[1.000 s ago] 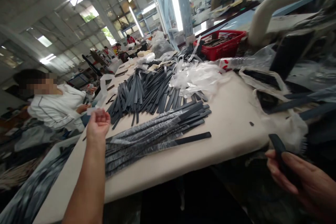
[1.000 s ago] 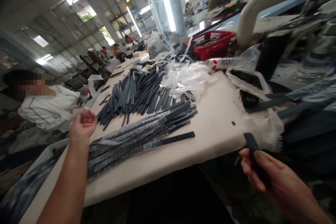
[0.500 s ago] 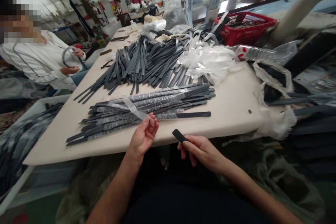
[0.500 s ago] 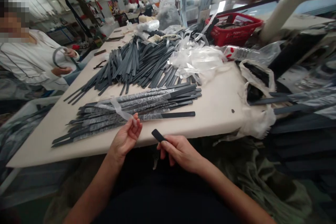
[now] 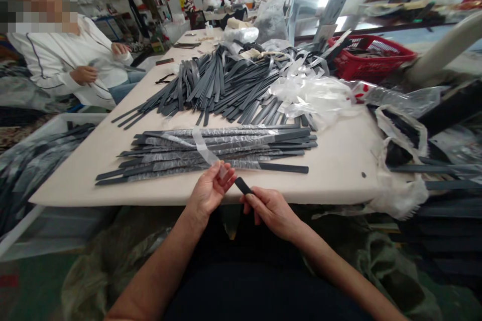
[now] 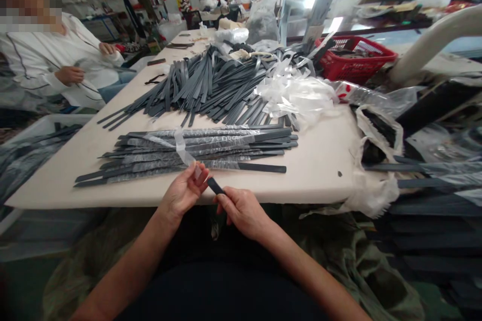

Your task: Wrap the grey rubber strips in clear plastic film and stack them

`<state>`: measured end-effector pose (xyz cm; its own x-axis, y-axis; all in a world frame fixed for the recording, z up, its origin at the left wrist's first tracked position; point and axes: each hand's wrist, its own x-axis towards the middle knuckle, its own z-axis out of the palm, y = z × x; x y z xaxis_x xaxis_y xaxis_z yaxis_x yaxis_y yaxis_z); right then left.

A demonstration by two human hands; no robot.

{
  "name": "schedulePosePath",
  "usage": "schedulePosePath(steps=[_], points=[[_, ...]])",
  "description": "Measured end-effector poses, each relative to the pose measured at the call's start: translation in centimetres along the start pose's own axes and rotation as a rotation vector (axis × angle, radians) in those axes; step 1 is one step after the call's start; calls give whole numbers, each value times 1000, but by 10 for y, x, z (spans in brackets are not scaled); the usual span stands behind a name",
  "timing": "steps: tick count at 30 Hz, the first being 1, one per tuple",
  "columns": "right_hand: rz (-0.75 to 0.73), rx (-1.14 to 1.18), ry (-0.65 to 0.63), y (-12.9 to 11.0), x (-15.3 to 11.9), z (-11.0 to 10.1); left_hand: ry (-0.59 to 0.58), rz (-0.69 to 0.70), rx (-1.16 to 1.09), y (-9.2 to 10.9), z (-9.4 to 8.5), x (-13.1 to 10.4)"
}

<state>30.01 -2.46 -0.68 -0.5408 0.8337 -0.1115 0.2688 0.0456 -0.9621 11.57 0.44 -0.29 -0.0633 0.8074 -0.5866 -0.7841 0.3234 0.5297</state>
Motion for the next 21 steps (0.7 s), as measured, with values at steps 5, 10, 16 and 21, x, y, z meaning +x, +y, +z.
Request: schedulePosePath(steps=[5, 10, 16, 21], points=[[-12, -7, 18, 0, 3, 4, -29, 44, -20, -2, -4, 1], [-57, 4, 43, -5, 5, 3, -68, -69, 4, -2, -8, 2], [-72, 29, 78, -5, 4, -1, -246, -151, 82, -3, -14, 2], [-81, 22, 124, 0, 3, -5, -395, -166, 135, -7, -15, 0]])
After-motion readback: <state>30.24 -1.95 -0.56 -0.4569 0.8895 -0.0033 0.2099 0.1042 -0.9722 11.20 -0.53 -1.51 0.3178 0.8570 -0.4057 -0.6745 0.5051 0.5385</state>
